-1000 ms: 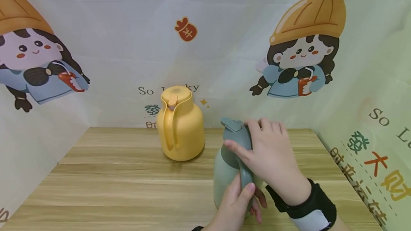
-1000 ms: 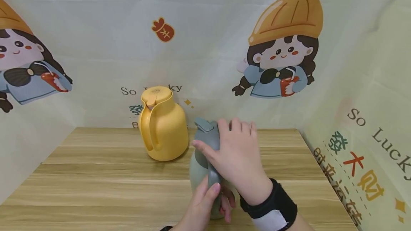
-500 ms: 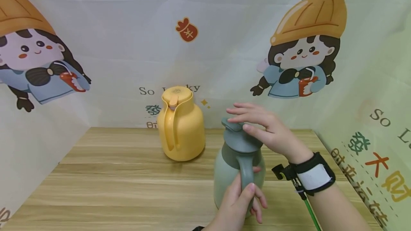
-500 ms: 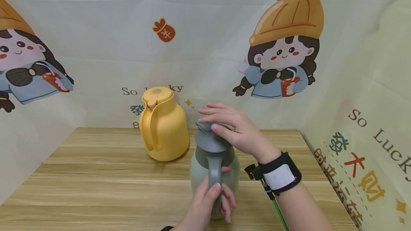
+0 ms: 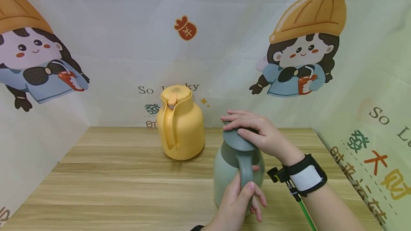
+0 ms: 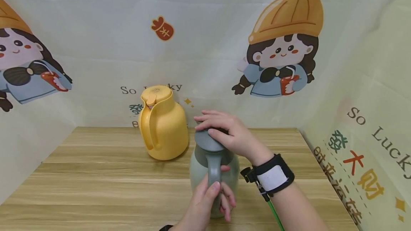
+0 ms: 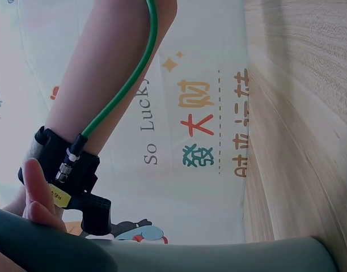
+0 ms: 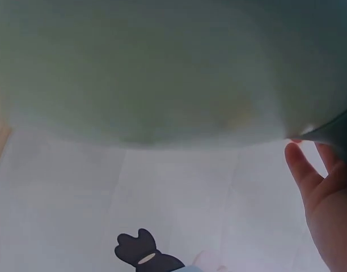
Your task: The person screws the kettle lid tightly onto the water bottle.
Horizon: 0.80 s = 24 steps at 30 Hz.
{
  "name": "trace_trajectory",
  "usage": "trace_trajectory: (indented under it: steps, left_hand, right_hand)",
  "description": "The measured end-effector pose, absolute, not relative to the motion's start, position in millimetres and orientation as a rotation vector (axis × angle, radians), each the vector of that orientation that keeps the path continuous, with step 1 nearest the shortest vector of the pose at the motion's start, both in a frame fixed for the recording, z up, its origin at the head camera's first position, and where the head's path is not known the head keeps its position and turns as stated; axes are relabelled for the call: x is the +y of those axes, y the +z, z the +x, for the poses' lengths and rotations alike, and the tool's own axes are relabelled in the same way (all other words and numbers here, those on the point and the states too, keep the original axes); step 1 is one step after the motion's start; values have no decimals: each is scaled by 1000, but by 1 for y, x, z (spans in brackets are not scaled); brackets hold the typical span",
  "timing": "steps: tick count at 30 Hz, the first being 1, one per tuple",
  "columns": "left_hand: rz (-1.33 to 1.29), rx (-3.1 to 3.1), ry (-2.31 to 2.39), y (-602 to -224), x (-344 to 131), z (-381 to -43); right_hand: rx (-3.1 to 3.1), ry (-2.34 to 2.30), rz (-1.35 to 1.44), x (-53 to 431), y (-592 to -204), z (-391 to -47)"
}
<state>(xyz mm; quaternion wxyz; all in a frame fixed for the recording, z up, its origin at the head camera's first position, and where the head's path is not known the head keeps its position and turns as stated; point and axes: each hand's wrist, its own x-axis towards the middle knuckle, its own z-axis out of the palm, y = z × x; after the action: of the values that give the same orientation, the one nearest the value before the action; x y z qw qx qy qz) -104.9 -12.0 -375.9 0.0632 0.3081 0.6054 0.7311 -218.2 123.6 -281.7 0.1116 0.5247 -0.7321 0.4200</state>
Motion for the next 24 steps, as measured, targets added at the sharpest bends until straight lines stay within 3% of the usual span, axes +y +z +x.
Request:
trace_trajectory:
  steps: [24]
  left_hand:
    - [990,1888,2174,-371,-14,-103]
  right_hand:
    - [-2249,788,1006,106,-284,-183]
